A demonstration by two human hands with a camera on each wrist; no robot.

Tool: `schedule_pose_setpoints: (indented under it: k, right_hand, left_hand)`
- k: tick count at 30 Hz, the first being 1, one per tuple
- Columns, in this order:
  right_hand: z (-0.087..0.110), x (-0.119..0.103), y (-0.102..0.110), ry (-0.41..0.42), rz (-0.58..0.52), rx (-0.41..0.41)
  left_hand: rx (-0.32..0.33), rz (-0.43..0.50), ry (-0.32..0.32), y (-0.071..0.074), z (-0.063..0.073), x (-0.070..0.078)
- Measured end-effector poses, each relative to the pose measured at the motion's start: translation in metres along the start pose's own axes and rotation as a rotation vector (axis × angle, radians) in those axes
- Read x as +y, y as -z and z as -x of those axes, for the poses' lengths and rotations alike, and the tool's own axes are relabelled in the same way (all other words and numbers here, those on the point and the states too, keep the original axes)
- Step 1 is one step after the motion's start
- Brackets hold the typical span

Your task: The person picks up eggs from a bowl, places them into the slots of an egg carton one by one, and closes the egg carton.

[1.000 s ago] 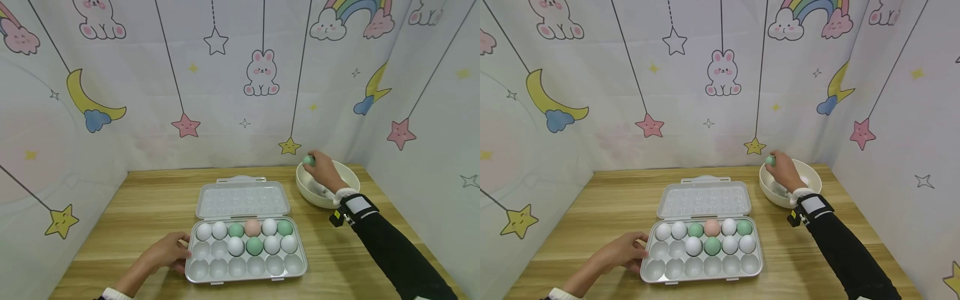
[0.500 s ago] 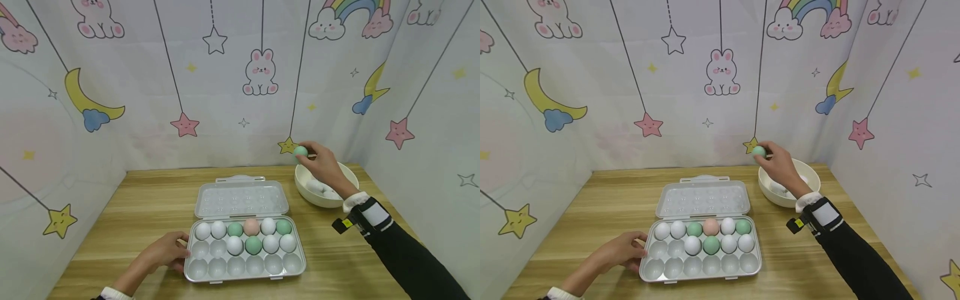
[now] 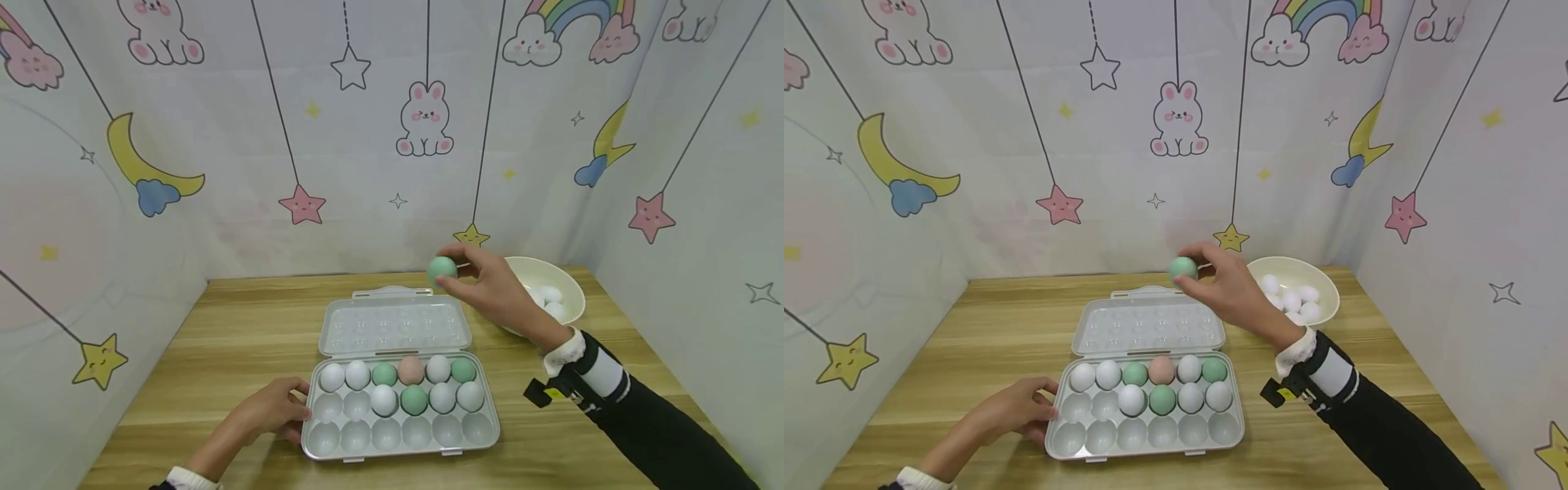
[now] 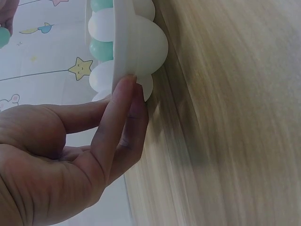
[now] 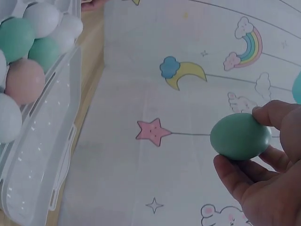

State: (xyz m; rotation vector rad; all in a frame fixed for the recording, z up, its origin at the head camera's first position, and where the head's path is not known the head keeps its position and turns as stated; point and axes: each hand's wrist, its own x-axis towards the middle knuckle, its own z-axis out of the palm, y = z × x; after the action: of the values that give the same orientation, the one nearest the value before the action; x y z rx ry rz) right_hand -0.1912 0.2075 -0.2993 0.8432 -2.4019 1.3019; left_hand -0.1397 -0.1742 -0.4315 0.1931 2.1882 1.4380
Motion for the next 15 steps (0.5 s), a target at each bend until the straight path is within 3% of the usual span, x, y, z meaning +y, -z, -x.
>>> schedule_pose_setpoints:
  k: [7, 15]
  right_hand:
    - [0.003, -0.024, -0.028, 0.055, -0.097, -0.081]
    - [0.013, -0.028, -0.065, 0.083, -0.134, -0.193]
  left_hand:
    - [0.015, -0.018, 0.014, 0.000, -0.001, 0.001]
    - [-0.002, -0.008, -0.001, 0.001, -0.001, -0.001]
